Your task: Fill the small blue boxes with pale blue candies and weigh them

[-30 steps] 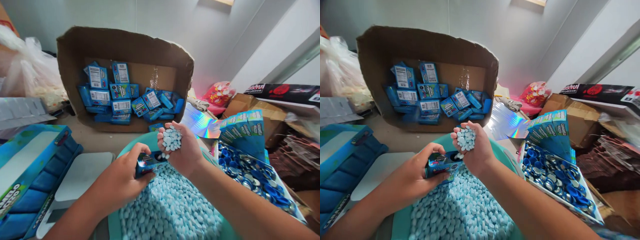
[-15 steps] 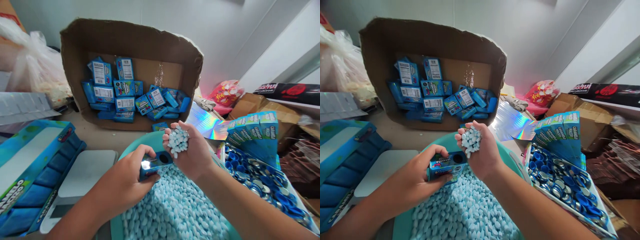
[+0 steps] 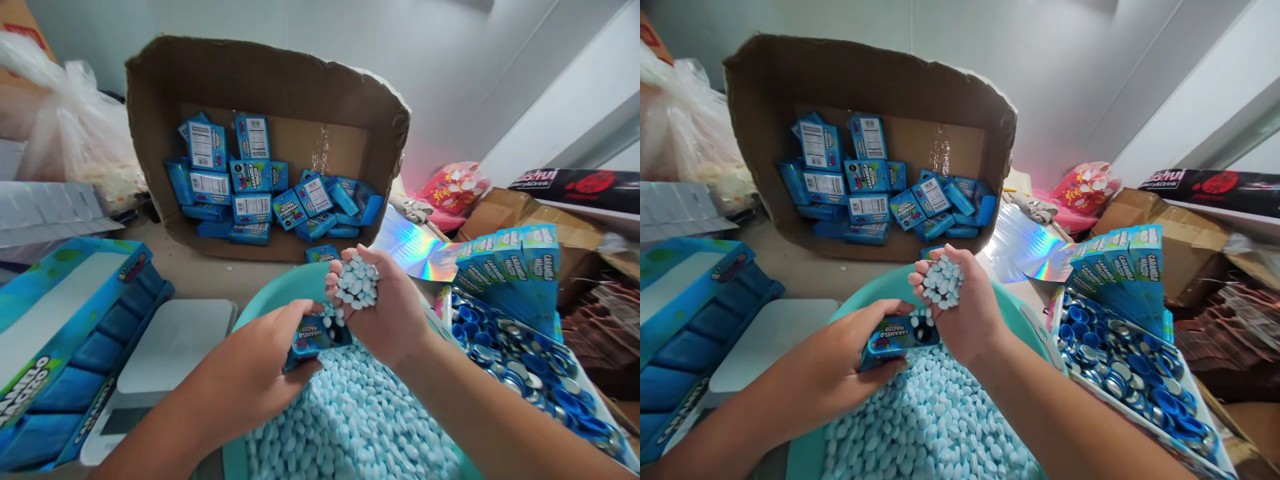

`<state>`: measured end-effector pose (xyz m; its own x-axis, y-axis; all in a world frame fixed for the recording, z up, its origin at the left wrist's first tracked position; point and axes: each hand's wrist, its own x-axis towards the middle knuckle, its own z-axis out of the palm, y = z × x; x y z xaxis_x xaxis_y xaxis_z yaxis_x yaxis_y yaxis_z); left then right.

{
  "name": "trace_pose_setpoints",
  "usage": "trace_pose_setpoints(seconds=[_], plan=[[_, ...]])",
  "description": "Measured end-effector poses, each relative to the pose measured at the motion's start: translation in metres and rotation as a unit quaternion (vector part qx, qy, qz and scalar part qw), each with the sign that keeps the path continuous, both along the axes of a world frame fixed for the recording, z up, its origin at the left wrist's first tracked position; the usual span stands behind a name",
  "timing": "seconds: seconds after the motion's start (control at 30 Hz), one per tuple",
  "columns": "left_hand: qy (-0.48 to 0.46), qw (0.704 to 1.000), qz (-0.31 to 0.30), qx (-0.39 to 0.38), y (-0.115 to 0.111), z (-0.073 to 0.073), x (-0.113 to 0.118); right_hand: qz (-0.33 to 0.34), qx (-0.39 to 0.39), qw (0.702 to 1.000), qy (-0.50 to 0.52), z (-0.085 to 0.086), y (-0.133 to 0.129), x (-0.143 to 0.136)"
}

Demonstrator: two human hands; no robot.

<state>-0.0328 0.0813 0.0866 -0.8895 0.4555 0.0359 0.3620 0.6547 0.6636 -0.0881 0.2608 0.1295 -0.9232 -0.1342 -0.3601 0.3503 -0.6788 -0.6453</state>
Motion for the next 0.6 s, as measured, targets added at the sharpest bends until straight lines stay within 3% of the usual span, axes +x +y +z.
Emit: trace_pose_setpoints(seconds=[0.6], plan=[[-0.006, 0.999, 0.031, 0.033, 0.0025, 0.0043, -0.0015, 0.023, 0.007, 0.999, 0.032, 0.0041, -0.0019, 0.003]])
